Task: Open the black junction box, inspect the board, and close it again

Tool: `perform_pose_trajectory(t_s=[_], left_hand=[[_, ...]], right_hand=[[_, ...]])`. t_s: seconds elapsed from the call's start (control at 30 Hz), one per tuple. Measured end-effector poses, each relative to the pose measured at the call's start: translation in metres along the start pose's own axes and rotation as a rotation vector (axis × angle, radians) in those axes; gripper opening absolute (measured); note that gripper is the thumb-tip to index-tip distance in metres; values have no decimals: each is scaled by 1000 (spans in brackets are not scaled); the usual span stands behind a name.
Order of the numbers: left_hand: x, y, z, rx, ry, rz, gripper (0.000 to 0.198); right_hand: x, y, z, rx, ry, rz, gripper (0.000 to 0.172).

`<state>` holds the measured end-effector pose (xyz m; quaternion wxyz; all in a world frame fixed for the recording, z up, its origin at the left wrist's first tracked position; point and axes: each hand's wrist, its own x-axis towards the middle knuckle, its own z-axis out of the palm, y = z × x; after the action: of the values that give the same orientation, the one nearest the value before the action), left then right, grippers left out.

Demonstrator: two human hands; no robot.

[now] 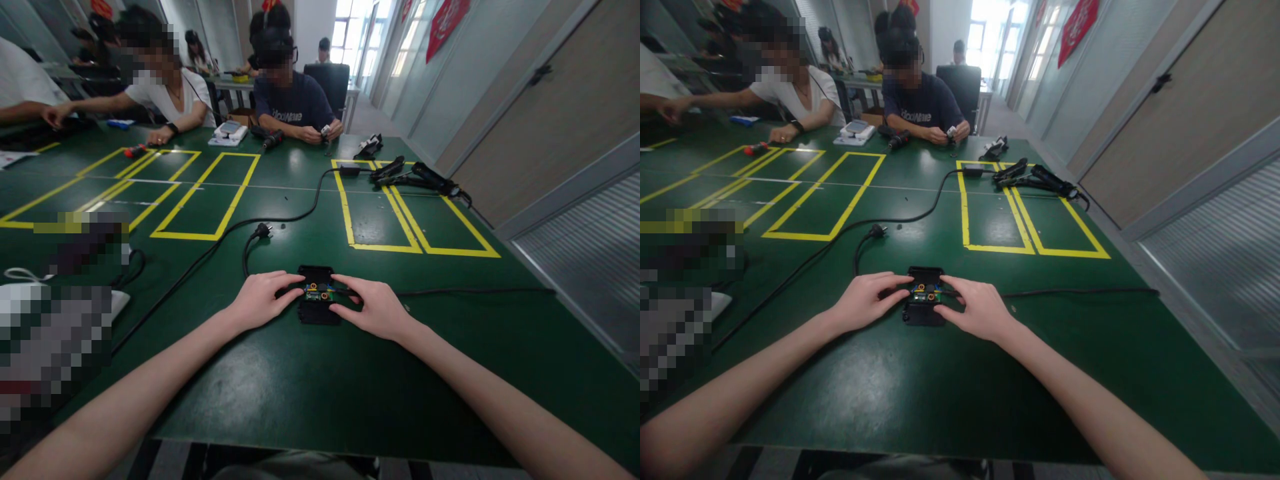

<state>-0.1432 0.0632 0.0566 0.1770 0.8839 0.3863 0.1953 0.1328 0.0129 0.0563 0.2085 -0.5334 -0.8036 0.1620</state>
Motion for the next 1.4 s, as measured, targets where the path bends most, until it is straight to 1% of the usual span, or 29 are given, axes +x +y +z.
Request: perform_pose_trajectory(t_s=[0.3,0.47,0.63,0.7,0.87,1.2,1.4], left_hand=[[2,-6,-1,-2,14,-11,41],[0,-7,-3,2,-2,-27,44],[-2,-11,-7,-3,-32,17,63],[-2,-12,-8,-6,-46,24,66],[0,-13,-8,-10,-48,21,66],[4,-12,-9,-16,-41,13,60],[4,-13,-8,-30,-14,26,55]], right_hand=[[-1,8,-3,-10,16,-37,56],[-2,11,-5,23,-19,-75,66],[-1,15,-6,14,-41,-107,64],[-1,16,-6,12,-39,-113,64],[0,18,-3,-3,-40,-96,62],[3,16,-3,-54,-28,-71,55],[4,16,-2,-80,-17,-67,51]])
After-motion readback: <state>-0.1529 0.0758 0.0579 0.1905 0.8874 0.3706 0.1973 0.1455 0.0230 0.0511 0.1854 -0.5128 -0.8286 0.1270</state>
